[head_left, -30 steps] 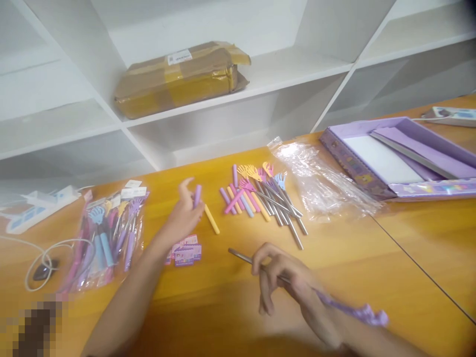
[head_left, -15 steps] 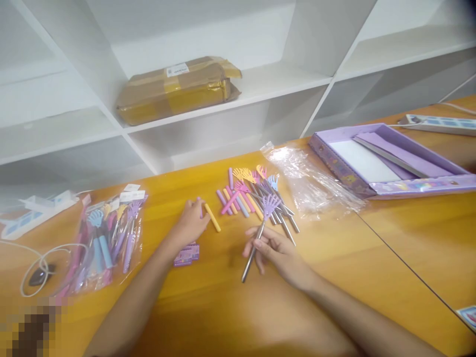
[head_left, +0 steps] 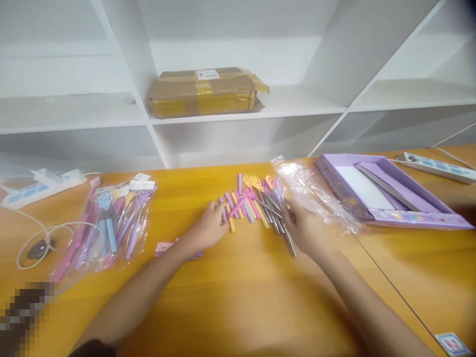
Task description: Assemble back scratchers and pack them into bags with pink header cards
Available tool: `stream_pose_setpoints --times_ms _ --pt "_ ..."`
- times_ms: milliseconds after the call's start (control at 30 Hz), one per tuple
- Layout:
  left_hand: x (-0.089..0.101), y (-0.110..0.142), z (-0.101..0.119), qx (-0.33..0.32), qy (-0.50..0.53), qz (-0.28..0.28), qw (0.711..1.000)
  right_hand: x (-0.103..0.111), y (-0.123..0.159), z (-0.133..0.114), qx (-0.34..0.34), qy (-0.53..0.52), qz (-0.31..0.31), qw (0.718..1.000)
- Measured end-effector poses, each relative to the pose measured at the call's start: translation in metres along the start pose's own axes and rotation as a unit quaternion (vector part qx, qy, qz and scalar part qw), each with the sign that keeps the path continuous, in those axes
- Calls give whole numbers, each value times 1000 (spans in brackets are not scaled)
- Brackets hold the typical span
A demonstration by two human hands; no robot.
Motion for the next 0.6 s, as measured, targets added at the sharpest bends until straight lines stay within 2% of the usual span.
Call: stream_pose_setpoints --times_ms 100,167,367,600 --pt "0 2 4 -12 2 0 1000 -1 -33 0 13 166 -26 986" --pt "0 2 4 -17 -10 3 1000 -6 -49 2 4 225 -49 973" --pt "1 2 5 -38 -25 4 999 -25 -69 11 -5 230 -85 970" --pt "-1 0 15 -68 -39 4 997 -34 -71 48 -45 246 -130 959"
Point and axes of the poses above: each hand's wrist, its own y-axis away from the middle knuckle, its own x-axis out of the back of the hand, z = x × y, the point moved 9 cm from there along -y, towards the middle knuckle, and after that the axes turned 12 degrees about z, right-handed, at the moved point
